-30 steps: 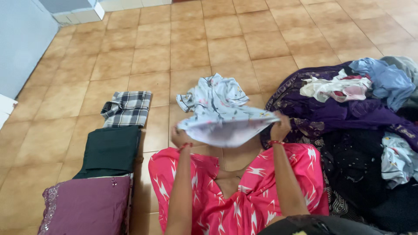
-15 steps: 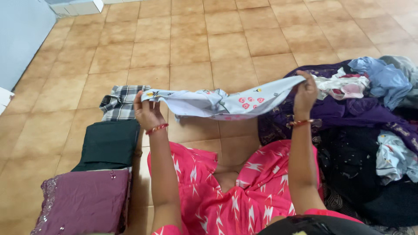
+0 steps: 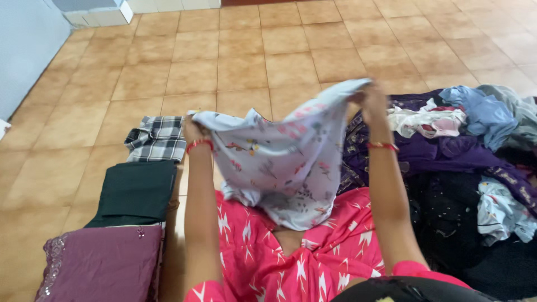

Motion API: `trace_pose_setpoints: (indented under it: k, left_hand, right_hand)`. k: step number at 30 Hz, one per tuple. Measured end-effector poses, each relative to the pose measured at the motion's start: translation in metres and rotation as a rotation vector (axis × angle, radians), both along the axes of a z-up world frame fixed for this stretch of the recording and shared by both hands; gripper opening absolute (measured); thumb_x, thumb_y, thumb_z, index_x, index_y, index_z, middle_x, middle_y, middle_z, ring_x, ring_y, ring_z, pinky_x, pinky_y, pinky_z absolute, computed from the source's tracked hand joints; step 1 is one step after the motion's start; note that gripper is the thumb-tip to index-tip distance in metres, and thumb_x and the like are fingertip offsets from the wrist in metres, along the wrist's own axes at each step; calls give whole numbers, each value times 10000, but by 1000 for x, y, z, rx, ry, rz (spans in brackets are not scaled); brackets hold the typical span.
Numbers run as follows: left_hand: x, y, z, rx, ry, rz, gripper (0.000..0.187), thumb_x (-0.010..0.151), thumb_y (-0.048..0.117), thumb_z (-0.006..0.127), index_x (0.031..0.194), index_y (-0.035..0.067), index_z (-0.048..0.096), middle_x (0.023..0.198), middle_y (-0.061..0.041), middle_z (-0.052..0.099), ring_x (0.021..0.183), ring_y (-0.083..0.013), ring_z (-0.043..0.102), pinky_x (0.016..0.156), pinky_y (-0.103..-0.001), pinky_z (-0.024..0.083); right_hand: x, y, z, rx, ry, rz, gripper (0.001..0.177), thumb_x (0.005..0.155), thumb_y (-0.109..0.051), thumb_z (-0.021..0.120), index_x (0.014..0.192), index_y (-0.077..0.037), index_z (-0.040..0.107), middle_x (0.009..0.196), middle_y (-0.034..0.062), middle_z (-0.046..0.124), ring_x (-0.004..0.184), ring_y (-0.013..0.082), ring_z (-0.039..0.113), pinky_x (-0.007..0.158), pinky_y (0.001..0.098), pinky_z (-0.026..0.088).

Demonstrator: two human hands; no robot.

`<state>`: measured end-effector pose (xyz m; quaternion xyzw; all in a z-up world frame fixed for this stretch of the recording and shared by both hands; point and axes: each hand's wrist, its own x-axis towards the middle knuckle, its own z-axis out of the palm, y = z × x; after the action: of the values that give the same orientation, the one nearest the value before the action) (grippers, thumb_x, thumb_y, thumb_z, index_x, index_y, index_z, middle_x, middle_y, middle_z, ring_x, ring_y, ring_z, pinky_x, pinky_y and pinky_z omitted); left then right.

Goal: The person folds a pair of green pants and a blue-and-white patterned top by hand on a tiled floor, smoothing the fabric and aligning the edges before placing the folded garments on a stack.

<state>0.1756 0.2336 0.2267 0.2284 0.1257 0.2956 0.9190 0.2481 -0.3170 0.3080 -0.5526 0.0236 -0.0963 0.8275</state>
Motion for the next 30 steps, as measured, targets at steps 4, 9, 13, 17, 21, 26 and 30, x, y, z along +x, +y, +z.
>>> trace_pose_setpoints:
  k: [4, 9, 13, 17, 21, 26, 30]
  left_hand:
    - [38, 21, 23, 104, 146, -191, 331, 989, 292, 429, 1310, 235, 491, 1252, 13, 697, 1116, -145, 659, 825, -440, 527]
    - [51, 42, 119, 294, -251, 28, 329, 1036, 204, 523, 1359, 207, 462, 1327, -47, 701, 1266, -163, 614, 920, -450, 470]
    - [-12, 37, 147, 242, -521, 63, 313, 1054, 165, 570, 1348, 178, 462, 1239, -63, 684, 1197, -208, 627, 1018, -471, 515]
    - [-74, 11, 70, 257, -477, 112, 217, 1093, 143, 576, 1300, 90, 540, 1118, -54, 638, 988, -170, 607, 868, -356, 506]
    - [-102, -3, -62, 604, 113, 156, 302, 930, -21, 568, 1220, 61, 589, 1049, -11, 620, 882, -124, 590, 763, -305, 501]
    - [-121, -15, -157, 1477, 659, 73, 167, 947, 131, 591, 1055, 73, 705, 955, -172, 724, 871, -333, 696, 787, -428, 541]
    - [-115, -32, -171, 1709, 895, -388, 227, 861, 143, 621, 1059, 108, 728, 1050, -164, 734, 987, -367, 690, 871, -459, 542]
  right_hand:
    - [61, 31, -16, -118, -102, 314, 205, 1027, -65, 527, 1185, -44, 656, 1061, 100, 699, 939, 211, 702, 895, 354, 614]
    - [87, 25, 53, 165, -417, 258, 211, 1031, 21, 549, 1202, -69, 635, 1172, 103, 694, 1093, 231, 686, 1024, 375, 573]
    - [35, 14, 81, 221, -528, 324, 226, 1007, -16, 517, 1196, -63, 631, 1179, 89, 677, 1117, 216, 675, 1054, 394, 574]
    - [9, -11, 22, 178, -481, 304, 263, 937, -44, 503, 1147, -55, 660, 1182, 95, 680, 1061, 200, 654, 997, 361, 562]
    - [-16, -20, -89, 29, -169, 103, 187, 924, 3, 509, 1041, -24, 653, 1061, 117, 708, 969, 212, 694, 915, 354, 606]
    - [-36, -21, -223, -40, 334, 89, 220, 985, -80, 525, 1081, -127, 718, 997, 73, 712, 925, 226, 659, 862, 393, 550]
    - [-49, 1, -285, -849, 508, -430, 210, 994, -189, 585, 1078, -138, 771, 1117, 116, 733, 1021, 294, 692, 938, 427, 536]
